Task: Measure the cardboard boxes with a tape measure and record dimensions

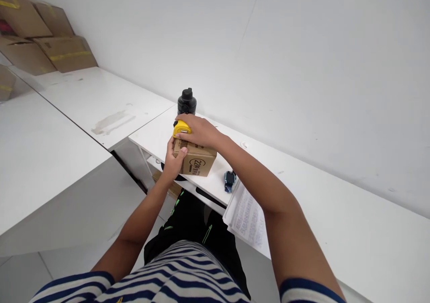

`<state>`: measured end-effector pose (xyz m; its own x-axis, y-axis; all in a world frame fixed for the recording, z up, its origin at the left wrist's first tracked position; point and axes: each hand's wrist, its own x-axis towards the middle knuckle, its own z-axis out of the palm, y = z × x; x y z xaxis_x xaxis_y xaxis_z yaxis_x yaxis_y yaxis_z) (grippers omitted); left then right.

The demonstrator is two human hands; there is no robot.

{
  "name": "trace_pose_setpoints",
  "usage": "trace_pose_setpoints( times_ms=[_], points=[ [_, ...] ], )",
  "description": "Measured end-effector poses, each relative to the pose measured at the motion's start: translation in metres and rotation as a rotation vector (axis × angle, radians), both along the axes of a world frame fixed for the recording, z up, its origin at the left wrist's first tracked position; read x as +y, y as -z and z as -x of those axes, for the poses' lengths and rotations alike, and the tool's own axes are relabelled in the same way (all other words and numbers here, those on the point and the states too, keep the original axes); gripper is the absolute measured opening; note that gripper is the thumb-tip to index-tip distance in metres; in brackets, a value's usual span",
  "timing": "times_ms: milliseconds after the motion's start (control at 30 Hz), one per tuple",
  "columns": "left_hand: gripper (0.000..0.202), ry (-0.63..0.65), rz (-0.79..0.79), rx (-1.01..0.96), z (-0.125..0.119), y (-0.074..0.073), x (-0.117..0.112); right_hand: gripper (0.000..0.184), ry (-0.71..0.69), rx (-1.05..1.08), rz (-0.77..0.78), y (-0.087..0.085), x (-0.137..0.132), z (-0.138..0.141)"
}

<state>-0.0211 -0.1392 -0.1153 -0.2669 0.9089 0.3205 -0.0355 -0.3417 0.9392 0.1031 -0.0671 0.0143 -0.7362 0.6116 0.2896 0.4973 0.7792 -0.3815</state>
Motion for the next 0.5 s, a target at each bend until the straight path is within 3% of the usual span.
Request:
trace_pose_setpoints(
  times_ms=[133, 267, 500],
  points=[
    [0.090, -0.007, -0.032, -0.030, -0.003, 0.006, 0.001, 0.049, -0.019, -0.087, -0.017, -0.008, 0.004, 0.002],
    [0.082, -0.026, -0.057, 0.068, 0.000, 0.002, -0.004, 0.051, -0.039, -0.192, -0.020, -0.015, 0.007, -0.007],
    [0.066, -0.120, -0.070, 0.252, 0.004, -0.002, -0.006, 0.049, 0.034, -0.227, 0.038, -0.021, 0.000, -0.060]
  ],
)
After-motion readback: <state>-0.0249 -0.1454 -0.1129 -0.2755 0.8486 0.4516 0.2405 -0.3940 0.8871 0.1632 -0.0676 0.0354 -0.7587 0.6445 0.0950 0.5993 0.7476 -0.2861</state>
